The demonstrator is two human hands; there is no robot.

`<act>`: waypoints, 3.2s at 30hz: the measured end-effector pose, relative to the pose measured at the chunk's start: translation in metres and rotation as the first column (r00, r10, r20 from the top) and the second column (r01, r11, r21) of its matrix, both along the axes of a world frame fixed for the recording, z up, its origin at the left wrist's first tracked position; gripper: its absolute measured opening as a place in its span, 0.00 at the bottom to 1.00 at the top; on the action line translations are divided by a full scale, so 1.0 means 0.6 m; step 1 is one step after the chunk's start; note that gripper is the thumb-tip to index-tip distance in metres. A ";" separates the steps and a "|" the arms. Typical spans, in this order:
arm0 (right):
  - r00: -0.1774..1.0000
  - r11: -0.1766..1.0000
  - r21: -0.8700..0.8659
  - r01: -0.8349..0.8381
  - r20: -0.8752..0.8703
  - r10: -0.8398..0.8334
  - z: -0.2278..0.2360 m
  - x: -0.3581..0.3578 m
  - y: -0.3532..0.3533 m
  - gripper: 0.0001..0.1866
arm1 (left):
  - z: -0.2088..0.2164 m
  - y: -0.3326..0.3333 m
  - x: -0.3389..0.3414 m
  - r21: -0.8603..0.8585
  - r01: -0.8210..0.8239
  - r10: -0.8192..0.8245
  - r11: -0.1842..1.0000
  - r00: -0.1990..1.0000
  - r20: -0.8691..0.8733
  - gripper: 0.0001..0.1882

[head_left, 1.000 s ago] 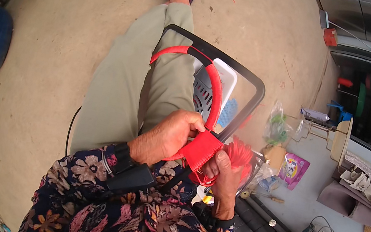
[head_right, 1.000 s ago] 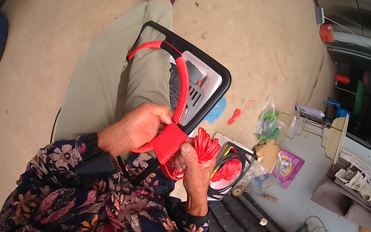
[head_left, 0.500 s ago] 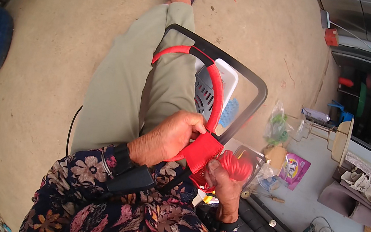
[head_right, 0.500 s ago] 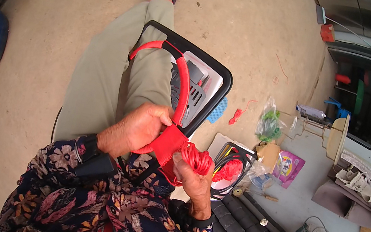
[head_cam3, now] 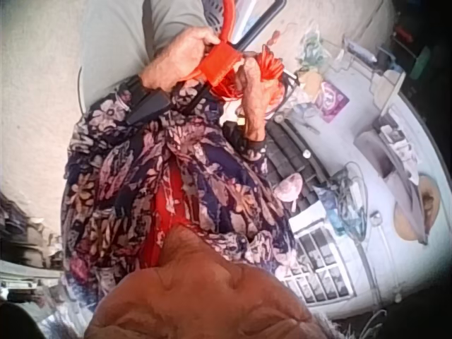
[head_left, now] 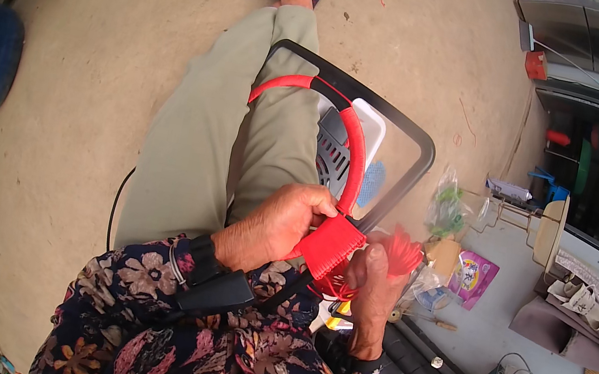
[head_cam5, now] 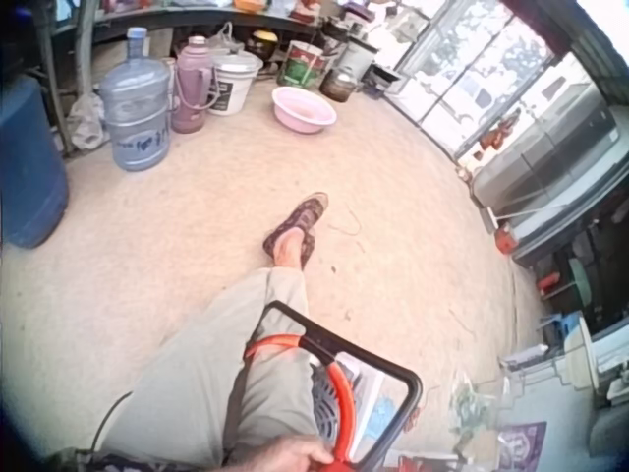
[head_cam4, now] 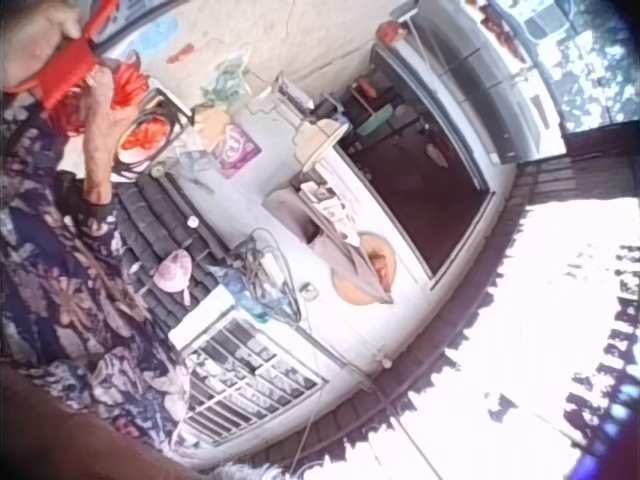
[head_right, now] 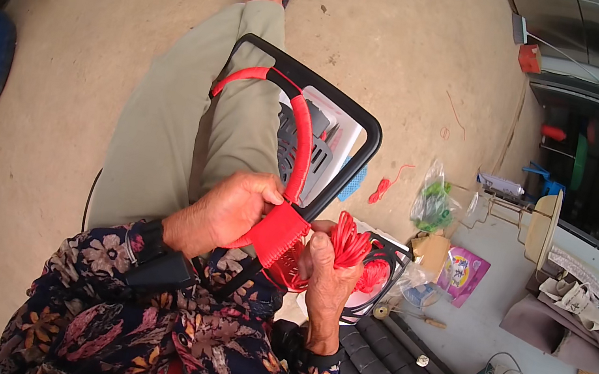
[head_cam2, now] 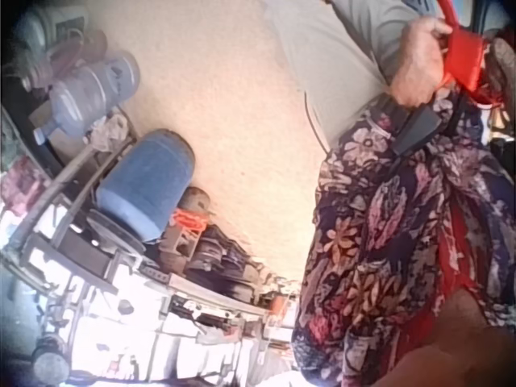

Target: Wrapping a red rubber or plastic cord around a black frame handle as part of assembly or repair.

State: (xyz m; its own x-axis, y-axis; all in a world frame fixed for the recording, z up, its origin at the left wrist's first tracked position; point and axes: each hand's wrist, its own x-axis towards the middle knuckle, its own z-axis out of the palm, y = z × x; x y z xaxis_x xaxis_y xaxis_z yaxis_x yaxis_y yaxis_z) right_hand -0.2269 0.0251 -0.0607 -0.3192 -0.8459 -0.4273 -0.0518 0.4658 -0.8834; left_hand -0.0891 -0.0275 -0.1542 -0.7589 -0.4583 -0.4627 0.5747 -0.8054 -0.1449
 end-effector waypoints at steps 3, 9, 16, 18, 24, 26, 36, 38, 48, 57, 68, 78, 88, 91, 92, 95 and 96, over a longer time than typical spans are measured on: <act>0.999 0.999 -0.033 0.021 -0.044 -0.022 0.005 0.022 -0.014 0.10 | -0.018 0.007 -0.004 -0.025 -0.030 0.030 0.999 0.999 -0.011 0.04; 0.982 1.000 0.003 0.023 -0.190 -0.022 0.013 0.034 -0.027 0.08 | -0.011 0.010 -0.003 -0.076 -0.080 0.076 0.994 0.996 -0.052 0.04; 0.984 1.000 -0.011 0.029 -0.175 -0.030 0.015 0.039 -0.027 0.08 | -0.007 0.007 -0.002 -0.037 -0.069 0.066 0.997 0.996 -0.065 0.05; 0.985 1.000 -0.002 0.022 -0.173 -0.022 0.016 0.039 -0.028 0.08 | -0.006 0.004 0.001 -0.015 -0.048 0.046 0.999 0.994 -0.098 0.05; 0.977 1.000 0.004 0.026 -0.213 -0.025 0.015 0.037 -0.027 0.08 | -0.011 0.004 -0.003 -0.020 -0.038 0.036 0.999 0.996 -0.086 0.05; 0.978 1.000 0.005 0.018 -0.208 -0.016 0.013 0.033 -0.025 0.08 | -0.006 0.008 -0.001 -0.024 -0.068 0.066 0.997 0.995 -0.078 0.05; 0.976 0.998 -0.013 0.060 -0.210 -0.061 0.013 0.039 -0.029 0.07 | -0.016 0.008 -0.010 -0.057 -0.107 0.106 0.993 0.994 -0.023 0.06; 0.977 0.998 -0.006 0.056 -0.203 -0.056 0.015 0.039 -0.025 0.07 | -0.009 0.007 -0.002 -0.046 -0.075 0.073 0.996 0.996 -0.049 0.06; 0.982 0.999 0.010 0.048 -0.181 -0.045 0.019 0.038 -0.026 0.07 | -0.009 0.011 -0.001 -0.071 -0.091 0.089 0.993 0.996 -0.028 0.06; 0.980 0.993 0.041 -0.107 -0.165 0.112 0.007 0.023 -0.007 0.10 | -0.031 0.009 -0.002 -0.093 -0.118 0.112 0.989 0.991 -0.067 0.09; 0.984 0.988 -0.070 -0.141 0.096 0.147 -0.035 -0.016 0.000 0.09 | -0.038 -0.012 0.023 -0.201 -0.139 0.136 0.970 0.990 -0.029 0.09; 0.921 0.979 -0.150 -0.140 0.344 0.185 -0.070 -0.034 -0.023 0.07 | -0.045 -0.013 0.038 -0.253 -0.210 0.231 0.944 0.971 0.057 0.08; 0.820 0.960 -0.232 -0.159 0.510 0.259 -0.002 -0.018 -0.075 0.08 | -0.039 -0.015 0.035 -0.220 -0.233 0.261 0.947 0.959 0.110 0.04; 0.848 0.940 -0.258 -0.222 0.425 0.317 0.001 -0.013 -0.105 0.08 | -0.045 -0.015 0.039 -0.182 -0.248 0.271 0.952 0.955 0.118 0.03; 0.833 0.932 -0.270 -0.240 0.436 0.340 -0.001 -0.012 -0.112 0.08 | -0.052 -0.015 0.042 -0.231 -0.233 0.254 0.945 0.965 0.066 0.04; 0.826 0.925 -0.281 -0.256 0.434 0.361 0.000 -0.003 -0.131 0.09 | -0.055 -0.014 0.044 -0.275 -0.223 0.236 0.935 0.972 0.013 0.05; 0.836 0.931 -0.277 -0.239 0.429 0.342 -0.008 -0.003 -0.138 0.08 | -0.052 -0.013 0.043 -0.274 -0.225 0.237 0.935 0.971 0.012 0.05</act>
State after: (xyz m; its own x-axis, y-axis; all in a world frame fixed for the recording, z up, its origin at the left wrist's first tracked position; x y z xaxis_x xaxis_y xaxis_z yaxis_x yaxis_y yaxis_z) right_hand -0.2284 -0.0580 -0.0653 0.1463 -0.9516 -0.2704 0.2823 0.3021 -0.9105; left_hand -0.0632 -0.0355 -0.1857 -0.5987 -0.7304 -0.3287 0.7507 -0.6548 0.0878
